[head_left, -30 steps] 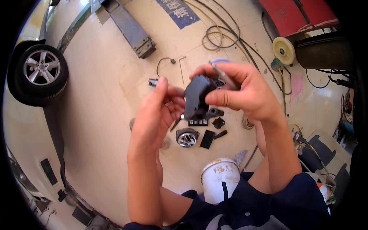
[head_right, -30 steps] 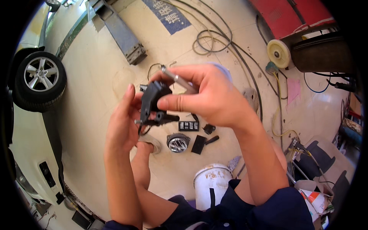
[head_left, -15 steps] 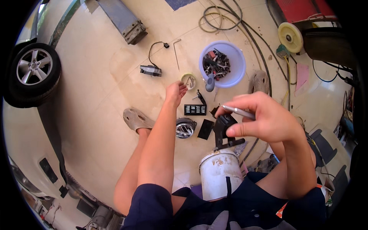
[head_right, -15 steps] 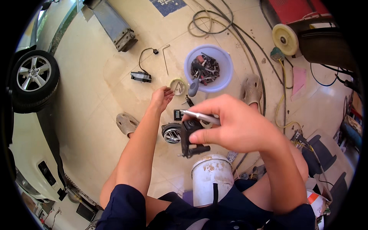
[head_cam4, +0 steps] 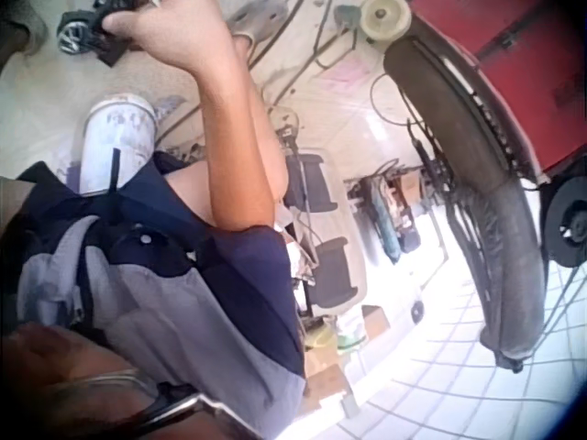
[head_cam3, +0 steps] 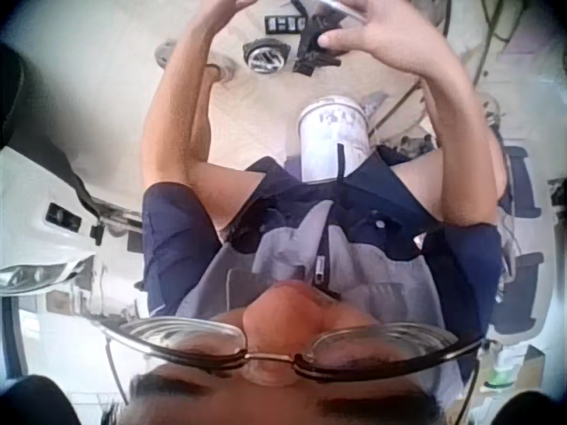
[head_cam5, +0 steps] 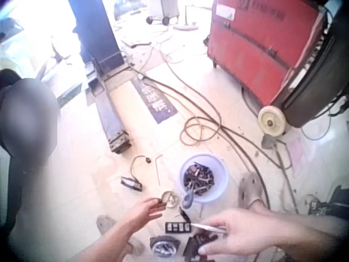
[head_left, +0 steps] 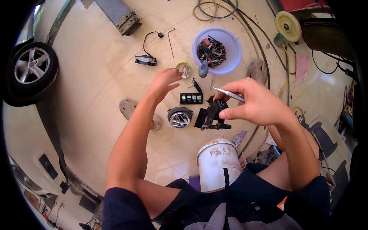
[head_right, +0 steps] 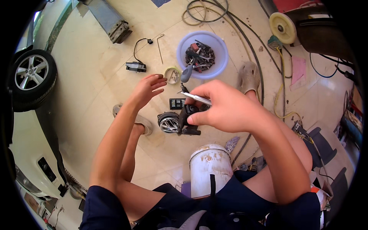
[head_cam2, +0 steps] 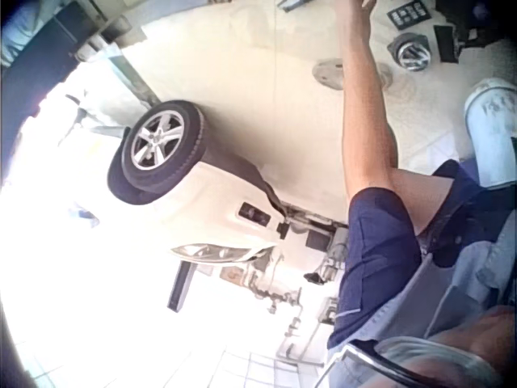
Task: The person disassembles a small black camera component using a screwdriver, handles internal wires and connectors, and places parts into a blue bucket.
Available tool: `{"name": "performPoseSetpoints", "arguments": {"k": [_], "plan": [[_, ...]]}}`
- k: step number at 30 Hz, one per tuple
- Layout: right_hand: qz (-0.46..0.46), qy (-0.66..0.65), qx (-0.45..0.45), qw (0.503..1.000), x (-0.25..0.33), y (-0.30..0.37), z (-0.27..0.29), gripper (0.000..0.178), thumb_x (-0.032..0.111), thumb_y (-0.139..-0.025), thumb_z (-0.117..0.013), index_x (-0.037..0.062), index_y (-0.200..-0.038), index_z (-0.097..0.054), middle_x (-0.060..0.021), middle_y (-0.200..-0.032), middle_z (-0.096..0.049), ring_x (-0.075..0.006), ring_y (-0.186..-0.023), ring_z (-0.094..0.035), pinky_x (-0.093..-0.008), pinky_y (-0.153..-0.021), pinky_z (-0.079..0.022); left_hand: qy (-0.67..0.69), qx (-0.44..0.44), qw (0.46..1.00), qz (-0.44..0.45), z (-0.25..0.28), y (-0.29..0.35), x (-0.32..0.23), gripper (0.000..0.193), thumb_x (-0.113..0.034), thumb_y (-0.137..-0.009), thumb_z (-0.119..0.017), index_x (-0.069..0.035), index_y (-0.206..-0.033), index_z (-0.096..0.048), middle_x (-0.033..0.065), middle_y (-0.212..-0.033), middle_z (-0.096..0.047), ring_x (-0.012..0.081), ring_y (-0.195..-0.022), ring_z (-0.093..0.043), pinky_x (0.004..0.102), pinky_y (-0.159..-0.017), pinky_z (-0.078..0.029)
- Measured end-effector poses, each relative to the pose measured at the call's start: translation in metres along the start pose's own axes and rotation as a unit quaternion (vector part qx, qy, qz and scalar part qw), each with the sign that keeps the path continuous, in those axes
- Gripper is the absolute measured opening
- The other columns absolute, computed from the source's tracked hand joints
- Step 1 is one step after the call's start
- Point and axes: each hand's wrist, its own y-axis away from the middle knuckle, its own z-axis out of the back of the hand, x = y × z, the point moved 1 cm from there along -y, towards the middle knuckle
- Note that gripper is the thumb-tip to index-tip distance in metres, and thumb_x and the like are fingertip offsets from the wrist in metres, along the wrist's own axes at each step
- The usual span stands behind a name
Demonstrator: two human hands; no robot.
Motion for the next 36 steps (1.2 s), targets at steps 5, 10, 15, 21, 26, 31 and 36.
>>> {"name": "performPoseSetpoints", "arguments": {"k": [5, 10, 15, 21, 26, 31, 36], "plan": [[0.069, -0.143, -0.013, 0.987, 0.013, 0.009, -0.010, 0.030, 0.010, -0.078, -0.074, -0.0051, -0.102, -0.064, -0.0026, -0.087, -0.062, -0.0100, -0.080, -0.055, -0.0268, -0.071, -0.045, -0.042, 0.147, 0.986, -0.069, -0.055, 0.155, -0.062, 0.049, -0.038, -0.098, -0.049, 0.003, -0.125, -0.053, 0.0116, -0.112, -0.064, 0.0202, -0.110, -0.057, 0.0349, -0.094, -0.044], [0.045, -0.378, 0.027, 0.924, 0.020, 0.019, -0.015, 0.033, 0.008, -0.085, -0.070, 0.0040, -0.116, -0.060, 0.0030, -0.085, -0.060, 0.0010, -0.048, -0.030, -0.0196, -0.039, -0.016, -0.160, 0.036, 0.973, -0.163, -0.073, 0.227, -0.071, 0.027, -0.021, -0.092, -0.064, 0.002, -0.107, -0.060, 0.0019, -0.085, -0.062, 0.0090, -0.080, -0.057, 0.0238, -0.074, -0.045], [0.079, -0.364, 0.040, 0.927, 0.020, 0.020, -0.018, 0.034, 0.007, -0.084, -0.071, 0.0055, -0.117, -0.060, 0.0047, -0.079, -0.060, 0.0011, -0.049, -0.032, -0.0187, -0.041, -0.019, -0.185, -0.043, 0.950, -0.246, -0.088, 0.226, -0.066, 0.010, -0.007, -0.089, -0.063, 0.002, -0.095, -0.061, 0.0004, -0.080, -0.059, 0.0070, -0.072, -0.053, 0.0223, -0.064, -0.043], [0.088, -0.299, 0.034, 0.950, 0.032, 0.023, -0.017, 0.038, 0.006, -0.080, -0.075, 0.0043, -0.116, -0.061, 0.0033, -0.083, -0.062, 0.0011, -0.058, -0.046, -0.0162, -0.047, -0.034, -0.156, -0.011, 0.958, -0.241, -0.083, 0.216, -0.065, 0.015, -0.009, -0.091, -0.061, 0.003, -0.099, -0.061, 0.0011, -0.084, -0.058, 0.0077, -0.073, -0.053, 0.0240, -0.065, -0.043], [0.161, -0.267, -0.024, 0.950, 0.042, 0.018, -0.031, 0.040, 0.005, -0.076, -0.078, 0.0017, -0.112, -0.061, -0.0006, -0.091, -0.063, -0.0070, -0.083, -0.058, -0.0212, -0.078, -0.049, 0.029, 0.008, 0.990, -0.137, -0.084, 0.212, -0.074, 0.026, -0.025, -0.096, -0.056, -0.002, -0.105, -0.062, -0.0024, -0.082, -0.056, 0.0041, -0.072, -0.048, 0.0203, -0.062, -0.036], [0.204, -0.201, -0.038, 0.957, 0.033, 0.015, -0.034, 0.036, 0.006, -0.074, -0.080, 0.0014, -0.106, -0.063, -0.0009, -0.093, -0.063, -0.0078, -0.088, -0.057, -0.0212, -0.078, -0.048, -0.023, 0.046, 0.997, -0.064, -0.074, 0.205, -0.065, 0.034, -0.035, -0.093, -0.062, -0.004, -0.106, -0.063, -0.0051, -0.080, -0.057, 0.0019, -0.069, -0.044, 0.0184, -0.059, -0.030], [0.174, -0.216, -0.064, 0.959, 0.039, 0.015, -0.025, 0.028, 0.007, -0.078, -0.077, 0.0001, -0.103, -0.064, -0.0001, -0.089, -0.063, -0.0048, -0.080, -0.058, -0.0197, -0.071, -0.048, 0.025, 0.089, 0.994, -0.060, -0.064, 0.206, -0.065, 0.038, -0.031, -0.089, -0.067, -0.003, -0.114, -0.061, 0.0002, -0.097, -0.062, 0.0082, -0.091, -0.054, 0.0239, -0.081, -0.042]]}}
